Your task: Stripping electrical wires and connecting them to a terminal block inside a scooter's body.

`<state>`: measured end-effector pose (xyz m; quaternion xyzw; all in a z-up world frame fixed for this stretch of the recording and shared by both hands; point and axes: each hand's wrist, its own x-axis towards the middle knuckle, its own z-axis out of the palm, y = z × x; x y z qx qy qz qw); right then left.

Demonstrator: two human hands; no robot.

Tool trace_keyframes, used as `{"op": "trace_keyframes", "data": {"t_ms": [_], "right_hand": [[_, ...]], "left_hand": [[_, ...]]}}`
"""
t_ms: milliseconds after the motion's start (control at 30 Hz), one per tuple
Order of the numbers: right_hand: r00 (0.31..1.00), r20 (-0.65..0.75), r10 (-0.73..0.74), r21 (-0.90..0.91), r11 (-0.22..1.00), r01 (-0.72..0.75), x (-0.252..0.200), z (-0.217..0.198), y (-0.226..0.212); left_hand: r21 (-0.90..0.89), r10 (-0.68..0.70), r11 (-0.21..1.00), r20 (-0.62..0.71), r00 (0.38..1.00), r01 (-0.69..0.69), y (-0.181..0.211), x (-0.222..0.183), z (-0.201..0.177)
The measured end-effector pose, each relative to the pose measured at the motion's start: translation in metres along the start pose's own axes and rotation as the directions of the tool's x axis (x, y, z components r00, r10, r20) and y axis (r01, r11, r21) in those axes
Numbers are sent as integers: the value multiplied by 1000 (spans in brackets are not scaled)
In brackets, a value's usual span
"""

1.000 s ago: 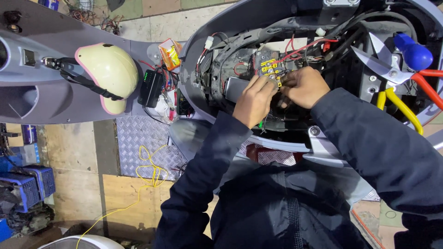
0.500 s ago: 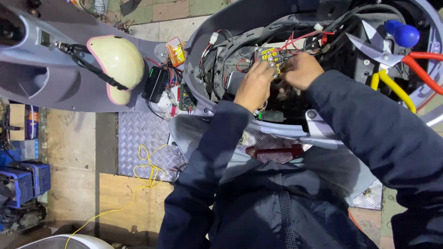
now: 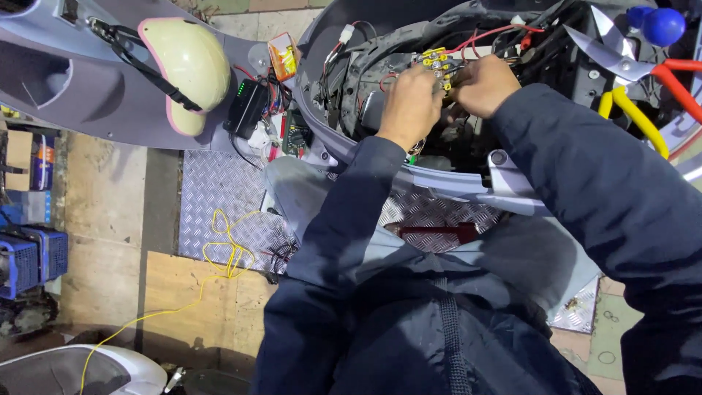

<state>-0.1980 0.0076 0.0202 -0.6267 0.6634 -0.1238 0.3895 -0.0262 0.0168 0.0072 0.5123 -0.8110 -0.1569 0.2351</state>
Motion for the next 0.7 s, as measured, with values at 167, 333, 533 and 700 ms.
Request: {"op": "trace_keyframes", "data": {"t_ms": [167, 333, 533, 700], "right_hand": [[999, -15, -49, -51, 997, 49, -3, 2, 8], [997, -27, -67, -51, 997, 66, -19, 2, 2], [929, -265, -258, -67, 966, 249, -83, -25, -36], [931, -5, -364, 211, 910, 357, -189, -88, -87]], "left_hand": [[51, 439, 887, 213, 873, -458, -12, 22, -20], [-30, 613, 771, 303, 730, -636, -28, 24, -13], [-270, -150, 960, -295, 944, 68, 19, -62, -98], [-410, -697, 711, -299, 652, 571, 111, -196, -160]]}}
